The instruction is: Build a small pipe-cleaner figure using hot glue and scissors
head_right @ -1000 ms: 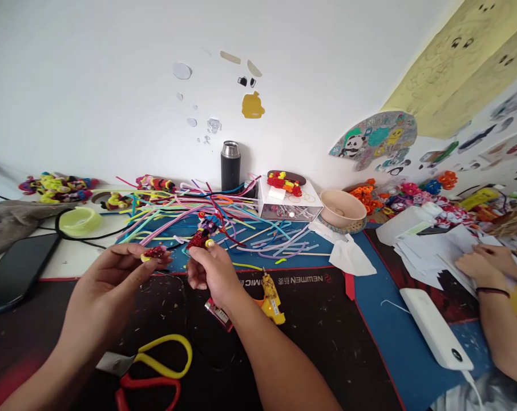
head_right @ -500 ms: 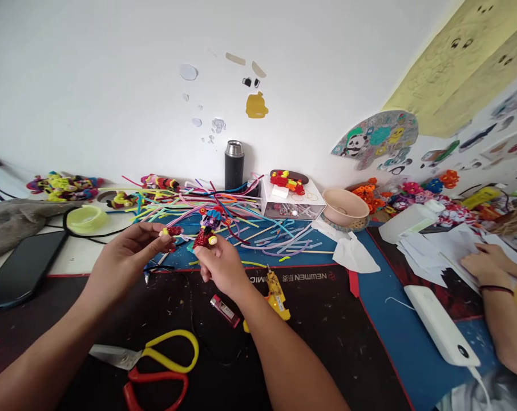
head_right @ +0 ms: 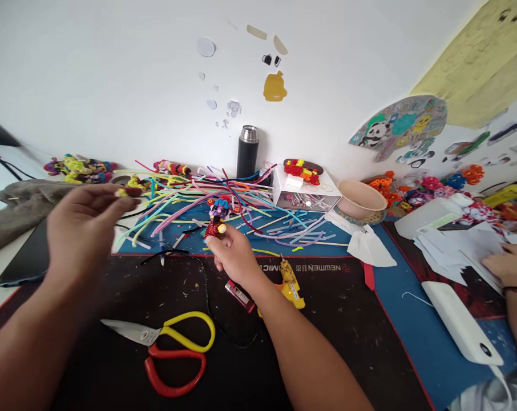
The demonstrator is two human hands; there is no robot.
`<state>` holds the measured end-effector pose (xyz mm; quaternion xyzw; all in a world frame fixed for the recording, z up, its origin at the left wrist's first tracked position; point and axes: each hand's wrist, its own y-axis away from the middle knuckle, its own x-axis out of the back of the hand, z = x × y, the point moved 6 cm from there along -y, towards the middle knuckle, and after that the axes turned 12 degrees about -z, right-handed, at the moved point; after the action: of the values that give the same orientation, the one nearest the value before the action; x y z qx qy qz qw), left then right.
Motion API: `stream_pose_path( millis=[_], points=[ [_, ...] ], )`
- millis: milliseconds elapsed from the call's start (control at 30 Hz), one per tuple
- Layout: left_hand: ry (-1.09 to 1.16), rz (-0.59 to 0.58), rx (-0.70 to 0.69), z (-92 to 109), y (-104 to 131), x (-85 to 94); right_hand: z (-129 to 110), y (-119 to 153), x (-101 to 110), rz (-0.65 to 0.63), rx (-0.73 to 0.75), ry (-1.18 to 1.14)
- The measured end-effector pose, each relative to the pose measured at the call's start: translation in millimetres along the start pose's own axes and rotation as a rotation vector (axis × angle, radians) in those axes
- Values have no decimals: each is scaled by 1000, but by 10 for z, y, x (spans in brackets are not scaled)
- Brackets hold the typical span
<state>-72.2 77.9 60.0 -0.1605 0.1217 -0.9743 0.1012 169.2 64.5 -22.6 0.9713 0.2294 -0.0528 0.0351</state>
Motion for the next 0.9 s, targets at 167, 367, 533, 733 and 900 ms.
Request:
stream_pose_path(
  millis=[167, 367, 533, 733, 900],
  points=[
    [-29, -136, 18, 22, 145, -306, 2, 3, -64, -23, 13, 22],
    [-4, -209, -14, -107, 119, -362, 6, 18, -55, -14, 14, 48],
    [-111, -261, -38, -51, 182, -427, 27, 28, -74, -23, 20, 46],
    [-171, -333, -50, 40, 254, -514, 25, 31, -82, -17, 31, 52],
    [-195, -353, -67, 43, 276, -531, 10, 36, -94, -24, 28, 48]
  ],
)
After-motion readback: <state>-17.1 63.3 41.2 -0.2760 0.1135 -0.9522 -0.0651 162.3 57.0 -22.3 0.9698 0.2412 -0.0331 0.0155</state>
